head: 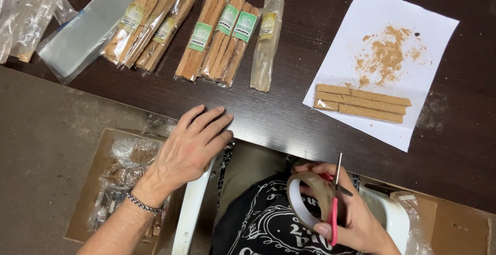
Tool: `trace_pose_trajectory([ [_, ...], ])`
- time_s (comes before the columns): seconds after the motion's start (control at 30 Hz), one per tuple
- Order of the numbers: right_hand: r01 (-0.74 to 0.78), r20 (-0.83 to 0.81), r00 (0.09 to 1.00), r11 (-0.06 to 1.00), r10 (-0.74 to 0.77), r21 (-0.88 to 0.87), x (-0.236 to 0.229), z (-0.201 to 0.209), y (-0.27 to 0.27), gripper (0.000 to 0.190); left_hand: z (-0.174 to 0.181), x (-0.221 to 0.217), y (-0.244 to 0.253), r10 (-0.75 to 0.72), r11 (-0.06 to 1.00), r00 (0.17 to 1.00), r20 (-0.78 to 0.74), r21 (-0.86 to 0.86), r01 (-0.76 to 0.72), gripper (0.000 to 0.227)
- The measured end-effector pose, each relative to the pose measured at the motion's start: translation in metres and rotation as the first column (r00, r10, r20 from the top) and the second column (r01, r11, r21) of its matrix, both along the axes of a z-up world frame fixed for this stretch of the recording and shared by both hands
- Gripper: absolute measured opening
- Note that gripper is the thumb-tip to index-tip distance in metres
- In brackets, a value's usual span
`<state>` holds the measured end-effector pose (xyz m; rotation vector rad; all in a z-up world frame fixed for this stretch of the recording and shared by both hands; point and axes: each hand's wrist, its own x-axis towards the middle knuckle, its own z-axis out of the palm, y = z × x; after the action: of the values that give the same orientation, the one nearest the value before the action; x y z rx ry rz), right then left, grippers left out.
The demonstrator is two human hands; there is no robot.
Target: The person places wooden sticks into clear plastic sleeves, then uses tape and scissors to seal the ends of the sleeves.
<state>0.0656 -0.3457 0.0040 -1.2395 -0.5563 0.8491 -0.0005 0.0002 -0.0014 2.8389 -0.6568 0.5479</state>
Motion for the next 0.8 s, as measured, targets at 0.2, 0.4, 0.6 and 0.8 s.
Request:
trace_pose_trajectory([
  [0.2,0.009,-0.016,1.000,1.000,-0.009,0.020,-0.002,0.000,-0.001,0.085,0.004,0.000,-0.002,0.019,1.000,0.999,-0.038,-0.015,-0.019,0.023],
  [0.4,-0.006,0.017,1.000,1.000,0.006,0.021,0.000,0.000,-0.001,0.081,0.009,-0.002,-0.004,0.021,0.999,0.998,-0.058,0.030,-0.020,0.029],
  [0.6,-0.003,0.041,0.999,1.000,0.003,0.017,0.000,0.001,-0.001,0.080,0.014,-0.012,-0.005,0.039,0.979,0.995,-0.091,0.201,-0.020,0.042],
  [0.8,0.005,0.151,0.989,0.999,0.001,-0.040,-0.002,0.005,0.001,0.081,0.014,-0.022,-0.006,0.112,0.959,0.982,-0.155,0.276,-0.066,0.063],
])
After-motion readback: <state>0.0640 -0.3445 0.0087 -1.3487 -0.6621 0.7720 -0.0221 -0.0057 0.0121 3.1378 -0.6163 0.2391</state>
